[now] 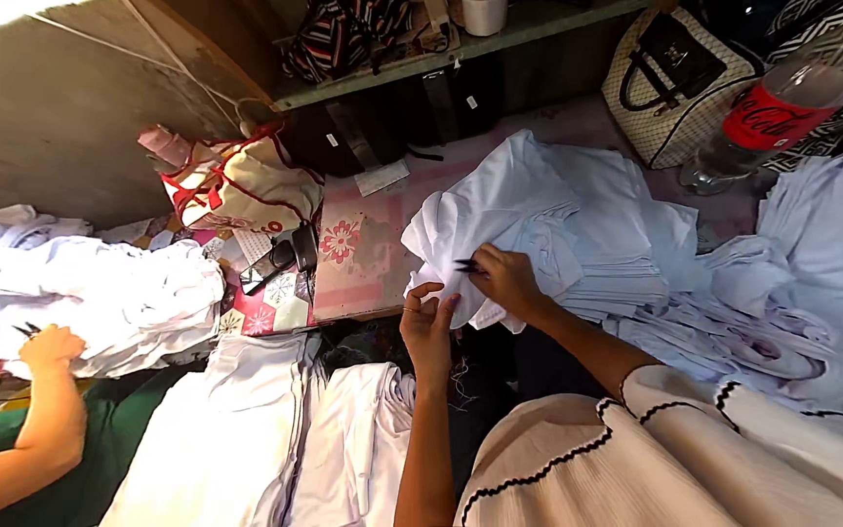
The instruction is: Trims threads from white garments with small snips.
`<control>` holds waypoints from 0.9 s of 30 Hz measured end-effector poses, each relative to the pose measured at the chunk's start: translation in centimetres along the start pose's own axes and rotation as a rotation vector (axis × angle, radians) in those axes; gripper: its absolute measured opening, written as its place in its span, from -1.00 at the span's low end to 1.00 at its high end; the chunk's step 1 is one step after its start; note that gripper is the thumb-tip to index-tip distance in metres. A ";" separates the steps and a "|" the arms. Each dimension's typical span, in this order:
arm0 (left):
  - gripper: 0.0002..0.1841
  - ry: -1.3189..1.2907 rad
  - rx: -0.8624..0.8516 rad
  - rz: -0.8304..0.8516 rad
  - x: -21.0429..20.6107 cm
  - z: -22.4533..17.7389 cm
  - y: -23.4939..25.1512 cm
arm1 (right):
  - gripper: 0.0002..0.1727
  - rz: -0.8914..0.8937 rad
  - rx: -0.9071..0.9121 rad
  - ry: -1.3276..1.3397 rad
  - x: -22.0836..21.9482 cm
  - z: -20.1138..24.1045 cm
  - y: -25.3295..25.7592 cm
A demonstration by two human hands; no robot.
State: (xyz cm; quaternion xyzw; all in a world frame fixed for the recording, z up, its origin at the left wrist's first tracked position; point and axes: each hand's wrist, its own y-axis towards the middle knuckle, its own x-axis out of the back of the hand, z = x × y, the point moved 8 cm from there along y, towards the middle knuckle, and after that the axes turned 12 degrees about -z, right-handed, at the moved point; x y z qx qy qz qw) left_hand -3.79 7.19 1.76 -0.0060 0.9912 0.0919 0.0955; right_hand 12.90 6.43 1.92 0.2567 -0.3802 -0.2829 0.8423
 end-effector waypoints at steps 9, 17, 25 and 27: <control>-0.70 -0.021 0.000 0.419 -4.1 0.6 -2.0 | -0.69 0.055 -0.038 0.174 -0.4 0.5 -0.7; -0.51 0.688 -0.499 0.069 -3.5 -2.0 -1.6 | -0.78 0.063 0.066 0.142 0.2 0.7 0.9; -0.41 0.194 -0.130 0.160 -3.8 0.4 -0.9 | -0.95 -0.025 0.108 0.094 1.8 1.8 1.3; -0.66 0.285 -0.251 0.003 -3.0 -0.1 -0.5 | -0.95 -0.022 0.143 0.078 1.5 2.5 1.3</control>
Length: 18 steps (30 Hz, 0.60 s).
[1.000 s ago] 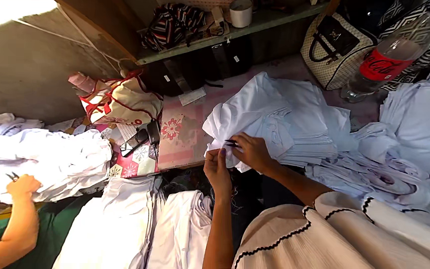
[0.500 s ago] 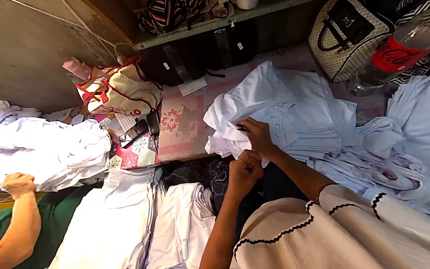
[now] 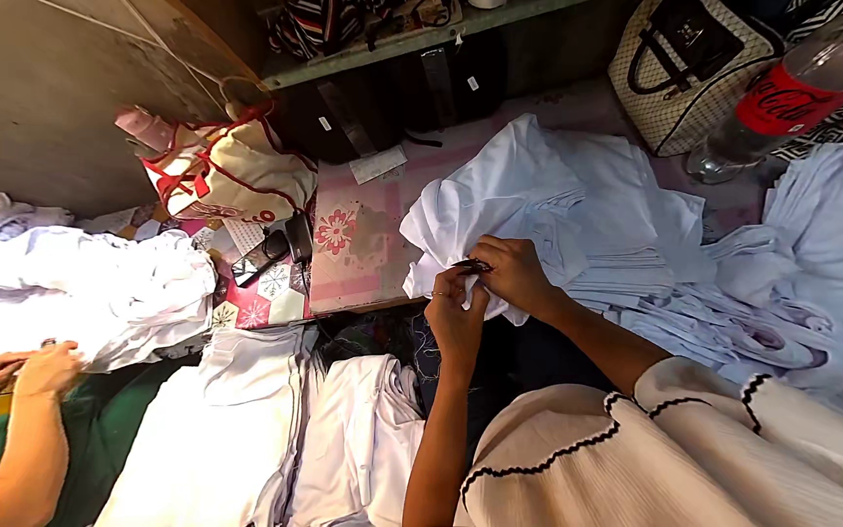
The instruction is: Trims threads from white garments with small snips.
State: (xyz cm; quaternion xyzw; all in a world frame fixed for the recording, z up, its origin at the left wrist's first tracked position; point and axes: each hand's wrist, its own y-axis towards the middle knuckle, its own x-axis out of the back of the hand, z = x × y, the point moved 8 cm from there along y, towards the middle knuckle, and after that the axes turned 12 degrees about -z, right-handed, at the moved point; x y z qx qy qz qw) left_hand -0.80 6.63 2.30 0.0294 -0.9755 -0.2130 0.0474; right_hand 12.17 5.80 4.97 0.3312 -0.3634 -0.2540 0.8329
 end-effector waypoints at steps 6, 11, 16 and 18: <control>-0.76 0.589 -0.340 -0.161 3.0 -0.7 0.9 | -0.83 0.032 -0.057 0.004 1.6 -0.1 0.6; -0.91 0.443 -0.690 -0.173 1.0 -4.2 1.3 | -0.78 -0.044 0.013 -0.122 2.7 2.3 1.3; -0.90 0.310 -0.729 -0.141 -0.6 -5.8 -0.3 | -0.66 -0.137 -0.087 -0.289 2.9 1.0 1.3; -0.89 0.386 -0.597 -0.203 1.7 -3.0 0.7 | -0.64 -0.083 -0.204 -0.336 4.1 -1.4 0.7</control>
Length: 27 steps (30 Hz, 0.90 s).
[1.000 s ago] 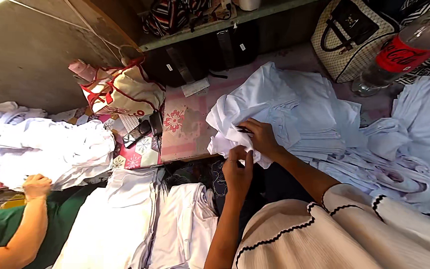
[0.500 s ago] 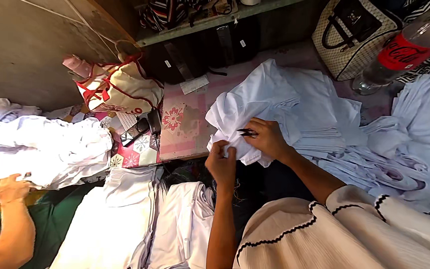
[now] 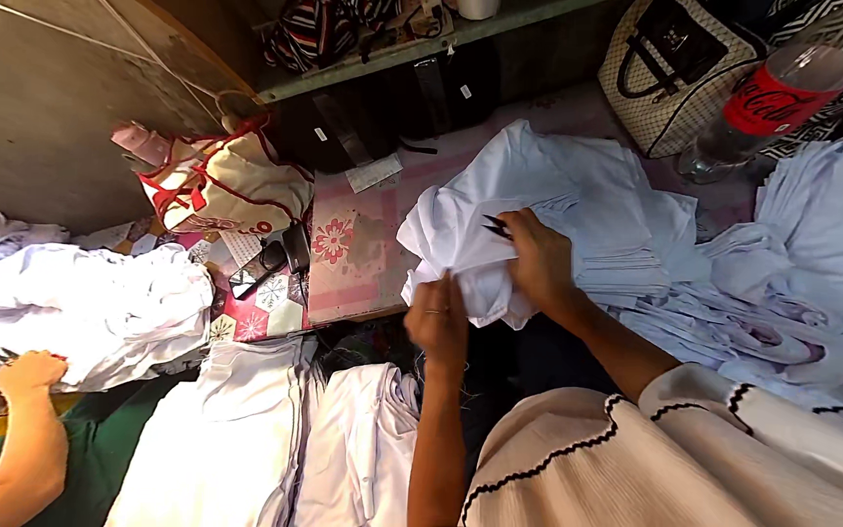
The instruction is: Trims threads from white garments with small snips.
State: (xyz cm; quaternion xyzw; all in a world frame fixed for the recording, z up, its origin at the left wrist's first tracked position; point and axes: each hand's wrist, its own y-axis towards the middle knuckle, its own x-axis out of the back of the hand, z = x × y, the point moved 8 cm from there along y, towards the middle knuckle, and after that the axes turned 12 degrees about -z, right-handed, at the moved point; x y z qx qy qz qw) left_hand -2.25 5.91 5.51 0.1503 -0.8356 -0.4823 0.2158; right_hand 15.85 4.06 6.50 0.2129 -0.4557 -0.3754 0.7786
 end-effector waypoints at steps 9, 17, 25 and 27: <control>-0.78 -0.299 0.430 0.155 1.2 1.2 -4.4 | -0.57 0.400 -0.588 0.228 1.1 -9.5 -6.1; -0.77 -0.370 0.530 0.374 -6.5 0.7 -7.2 | -0.82 0.591 -1.033 0.690 -3.5 -9.9 -9.3; -0.87 -0.286 0.140 0.322 -7.7 -2.8 -8.7 | -0.84 0.539 -1.136 0.910 -2.9 -10.0 -10.2; -0.92 -0.273 0.077 0.292 -7.5 -3.2 -9.0 | -0.80 0.537 -1.156 0.922 -2.8 -10.0 -10.5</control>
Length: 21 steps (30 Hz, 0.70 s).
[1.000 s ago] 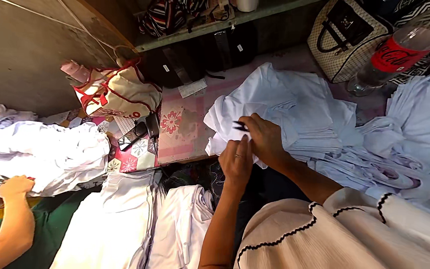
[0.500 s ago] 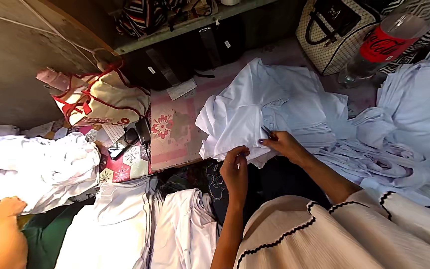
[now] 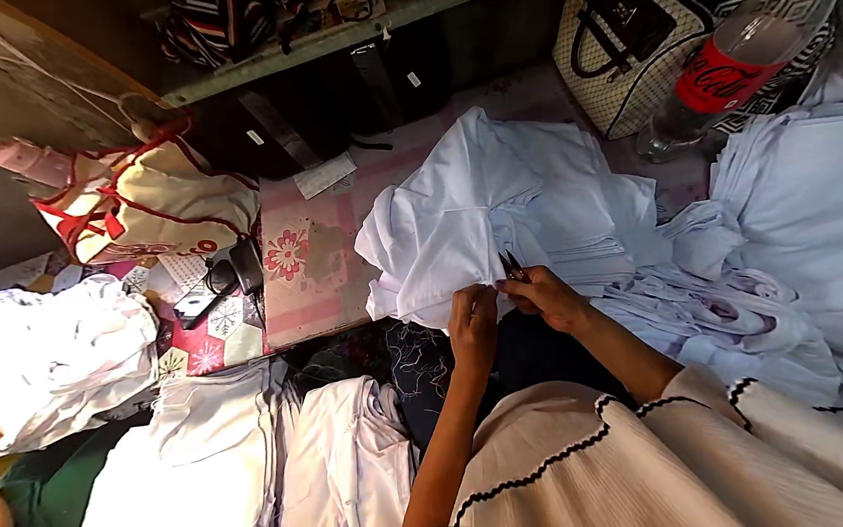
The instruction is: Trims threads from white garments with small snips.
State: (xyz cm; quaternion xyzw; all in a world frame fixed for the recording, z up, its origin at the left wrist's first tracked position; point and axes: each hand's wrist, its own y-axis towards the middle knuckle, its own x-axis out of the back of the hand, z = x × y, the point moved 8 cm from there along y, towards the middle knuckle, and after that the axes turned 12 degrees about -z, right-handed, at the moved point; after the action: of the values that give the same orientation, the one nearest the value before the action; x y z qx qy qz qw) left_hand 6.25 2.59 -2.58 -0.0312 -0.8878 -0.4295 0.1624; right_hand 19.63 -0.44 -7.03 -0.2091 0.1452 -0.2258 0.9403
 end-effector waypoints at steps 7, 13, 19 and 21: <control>-0.88 -0.018 0.088 0.095 -0.5 0.6 0.0 | -0.73 0.030 -0.014 -0.016 0.0 -0.5 -0.5; -0.93 -0.050 0.212 0.105 -0.6 1.4 -0.4 | -0.61 0.076 -0.011 -0.153 1.2 0.1 -0.9; -0.91 -0.199 0.411 0.116 0.1 1.8 -1.4 | -0.47 0.248 -0.159 -0.192 1.8 0.8 -3.6; -0.92 -0.227 0.434 0.108 0.4 1.7 -1.5 | -0.48 0.267 -0.192 -0.227 1.4 0.0 -3.5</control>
State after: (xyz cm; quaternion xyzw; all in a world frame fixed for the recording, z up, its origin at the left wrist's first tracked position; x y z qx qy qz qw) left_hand 5.16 2.93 -4.60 -0.0911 -0.9688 -0.2134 0.0871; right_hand 19.60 -3.96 -5.70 -0.3008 0.0856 -0.0593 0.9480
